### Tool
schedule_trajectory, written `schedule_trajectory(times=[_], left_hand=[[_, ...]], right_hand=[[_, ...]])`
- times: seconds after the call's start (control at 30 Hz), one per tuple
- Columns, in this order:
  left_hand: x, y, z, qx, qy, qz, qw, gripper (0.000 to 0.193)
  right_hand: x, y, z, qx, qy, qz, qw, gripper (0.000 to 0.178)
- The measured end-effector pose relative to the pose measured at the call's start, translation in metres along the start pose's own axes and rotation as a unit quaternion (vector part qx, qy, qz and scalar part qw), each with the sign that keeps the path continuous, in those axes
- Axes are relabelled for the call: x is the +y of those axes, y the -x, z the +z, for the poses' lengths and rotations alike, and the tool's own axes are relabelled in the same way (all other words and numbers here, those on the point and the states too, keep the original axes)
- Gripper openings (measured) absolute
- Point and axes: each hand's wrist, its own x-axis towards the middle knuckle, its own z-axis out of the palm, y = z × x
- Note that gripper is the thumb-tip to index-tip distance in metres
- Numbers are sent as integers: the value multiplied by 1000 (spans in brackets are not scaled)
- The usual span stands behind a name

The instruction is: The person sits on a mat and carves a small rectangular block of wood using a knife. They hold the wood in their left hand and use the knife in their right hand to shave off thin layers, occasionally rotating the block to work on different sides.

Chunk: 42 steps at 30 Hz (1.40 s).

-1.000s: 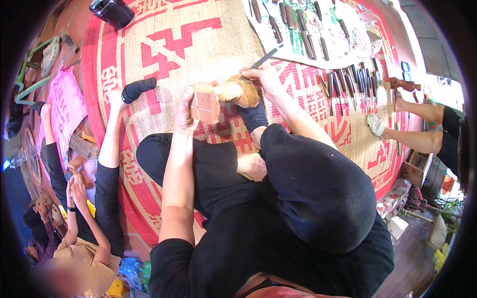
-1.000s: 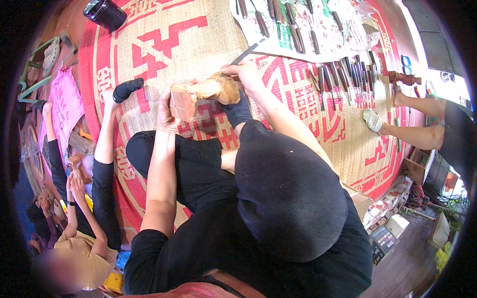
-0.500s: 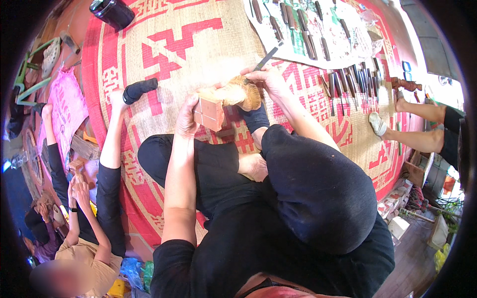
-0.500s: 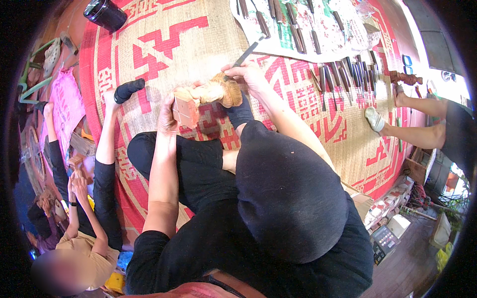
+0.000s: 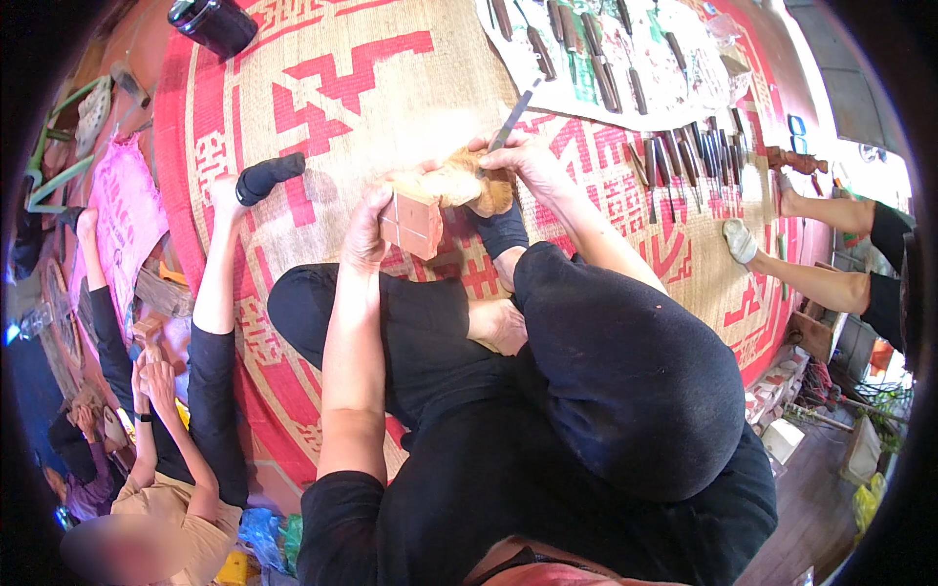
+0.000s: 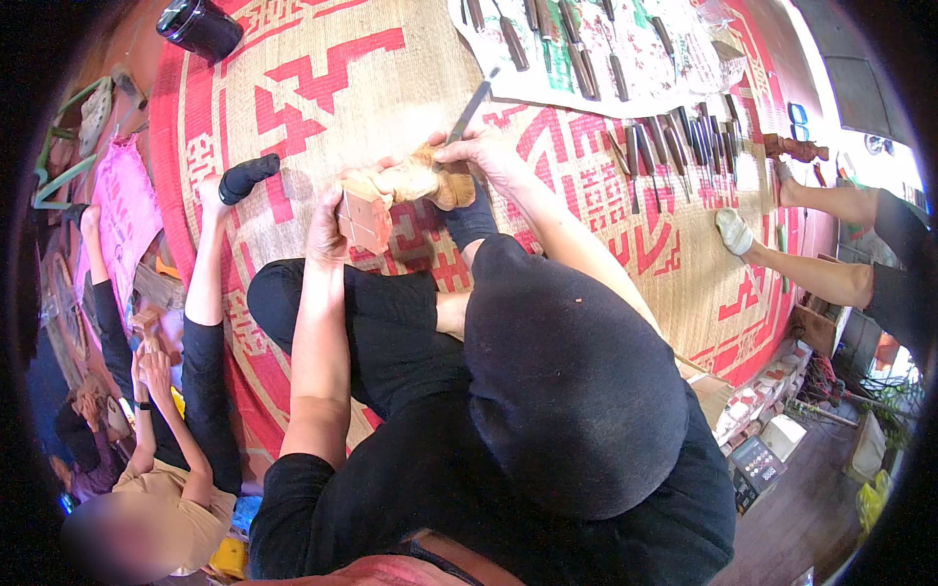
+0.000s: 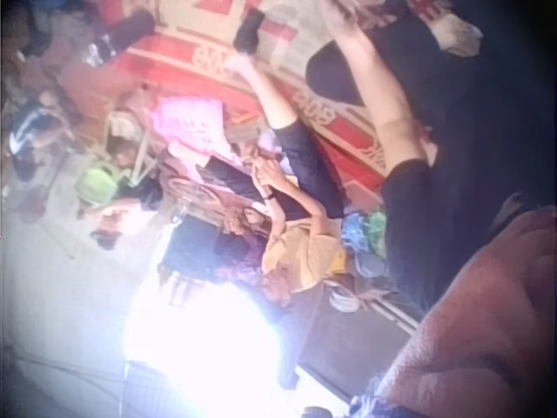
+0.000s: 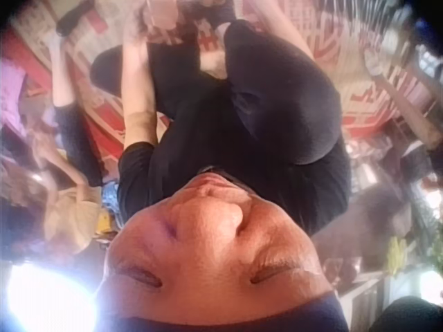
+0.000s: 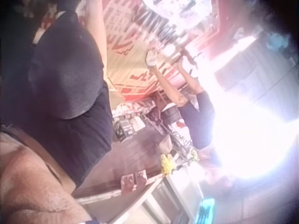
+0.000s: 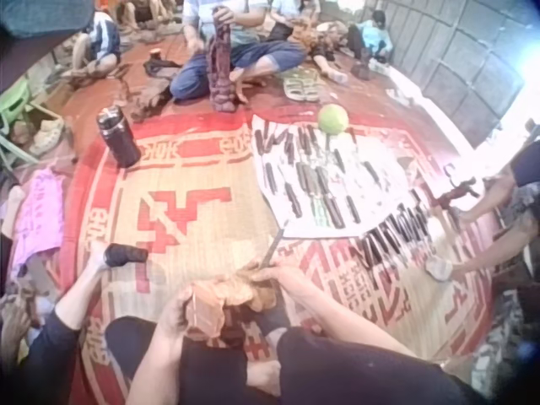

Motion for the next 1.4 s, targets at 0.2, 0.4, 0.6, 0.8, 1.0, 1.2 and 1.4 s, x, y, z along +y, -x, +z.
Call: schedule_trajectory(times=[0.2, 0.4, 0.6, 0.8, 1.0, 1.2, 1.4], left_hand=[[0, -1, 2, -3, 0, 5, 1000, 73], [0, 2, 3, 52, 9, 20, 998, 65], [-3, -1, -5, 22, 41, 16, 999, 54], [-2, -3, -1, 35, 58, 12, 998, 52], [-7, -2, -9, 21, 86, 14, 996, 50], [-4, -4, -6, 42, 94, 1, 995, 48], [-11, -5, -11, 54, 126, 20, 990, 45]], right_hand=[[5, -12, -15, 91, 47, -16, 995, 20], [3, -1, 6, 18, 15, -8, 1000, 20], [5, -8, -5, 80, -13, -8, 997, 22], [13, -6, 3, 51, -22, -14, 998, 21], [9, -9, 2, 97, -13, -7, 995, 19], [12, -9, 2, 63, 42, -10, 997, 22], [13, -7, 0, 89, -38, -8, 995, 24]])
